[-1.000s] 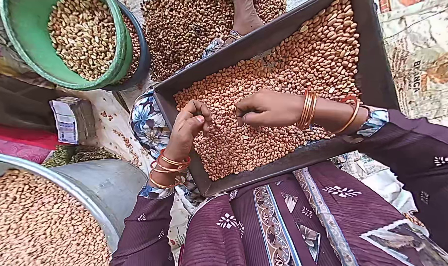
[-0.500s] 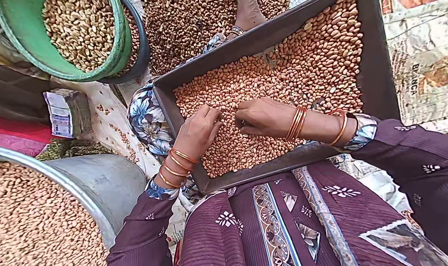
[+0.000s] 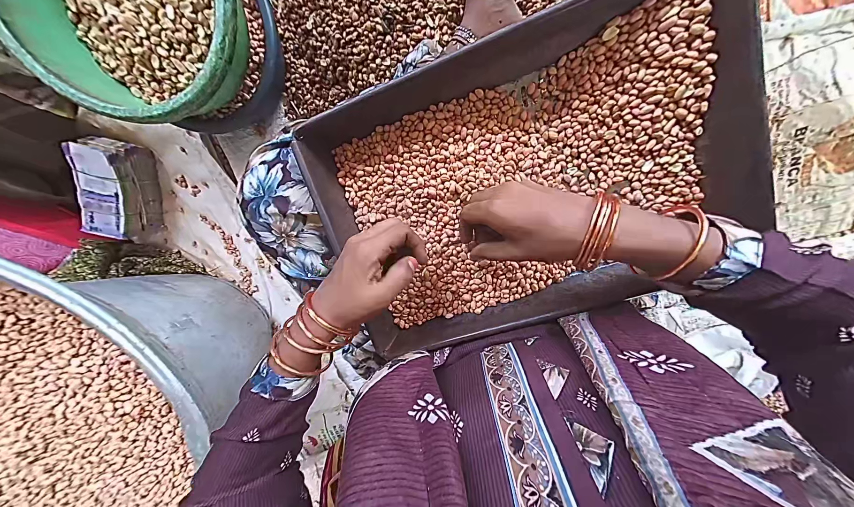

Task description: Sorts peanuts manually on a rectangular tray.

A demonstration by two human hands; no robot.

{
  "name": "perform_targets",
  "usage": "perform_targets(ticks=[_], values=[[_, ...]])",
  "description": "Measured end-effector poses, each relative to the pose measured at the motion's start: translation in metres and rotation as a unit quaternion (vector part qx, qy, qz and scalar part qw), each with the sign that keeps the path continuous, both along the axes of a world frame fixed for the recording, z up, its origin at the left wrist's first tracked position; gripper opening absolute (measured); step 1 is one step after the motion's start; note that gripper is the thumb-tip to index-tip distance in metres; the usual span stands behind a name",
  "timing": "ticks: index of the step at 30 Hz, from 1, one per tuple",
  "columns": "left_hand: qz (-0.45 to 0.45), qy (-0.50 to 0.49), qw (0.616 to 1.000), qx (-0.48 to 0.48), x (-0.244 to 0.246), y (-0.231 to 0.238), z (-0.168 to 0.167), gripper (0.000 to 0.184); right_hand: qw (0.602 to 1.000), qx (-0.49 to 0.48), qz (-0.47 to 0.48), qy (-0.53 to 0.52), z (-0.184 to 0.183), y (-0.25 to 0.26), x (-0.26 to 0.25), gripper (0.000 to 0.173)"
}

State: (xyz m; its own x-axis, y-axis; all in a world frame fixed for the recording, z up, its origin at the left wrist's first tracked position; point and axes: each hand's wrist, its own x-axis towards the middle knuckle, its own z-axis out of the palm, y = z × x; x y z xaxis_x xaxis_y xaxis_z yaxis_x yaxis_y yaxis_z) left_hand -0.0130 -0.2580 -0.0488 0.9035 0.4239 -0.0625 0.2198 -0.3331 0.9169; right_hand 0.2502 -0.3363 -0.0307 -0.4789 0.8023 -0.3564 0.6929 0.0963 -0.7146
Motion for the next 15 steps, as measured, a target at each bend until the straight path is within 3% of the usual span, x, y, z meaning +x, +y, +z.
perform_targets(ticks=[3,8,12,15], values=[[-0.072,0.059,0.98,0.177,-0.007,-0.007,-0.007,0.02,0.998,0.023,0.024,-0.045,-0.007,-0.005,-0.009,0.014],[-0.095,0.094,0.958,0.254,-0.009,-0.017,-0.016,0.019,1.0,0.013,0.012,0.013,-0.009,0.005,0.006,0.011],[-0.065,0.078,0.967,0.235,-0.006,-0.017,-0.016,0.02,0.998,-0.045,-0.044,0.022,0.008,0.01,0.021,0.007],[0.026,0.027,0.994,0.102,-0.004,-0.012,-0.006,0.019,1.0,0.01,-0.003,0.027,-0.001,-0.002,0.02,0.013]])
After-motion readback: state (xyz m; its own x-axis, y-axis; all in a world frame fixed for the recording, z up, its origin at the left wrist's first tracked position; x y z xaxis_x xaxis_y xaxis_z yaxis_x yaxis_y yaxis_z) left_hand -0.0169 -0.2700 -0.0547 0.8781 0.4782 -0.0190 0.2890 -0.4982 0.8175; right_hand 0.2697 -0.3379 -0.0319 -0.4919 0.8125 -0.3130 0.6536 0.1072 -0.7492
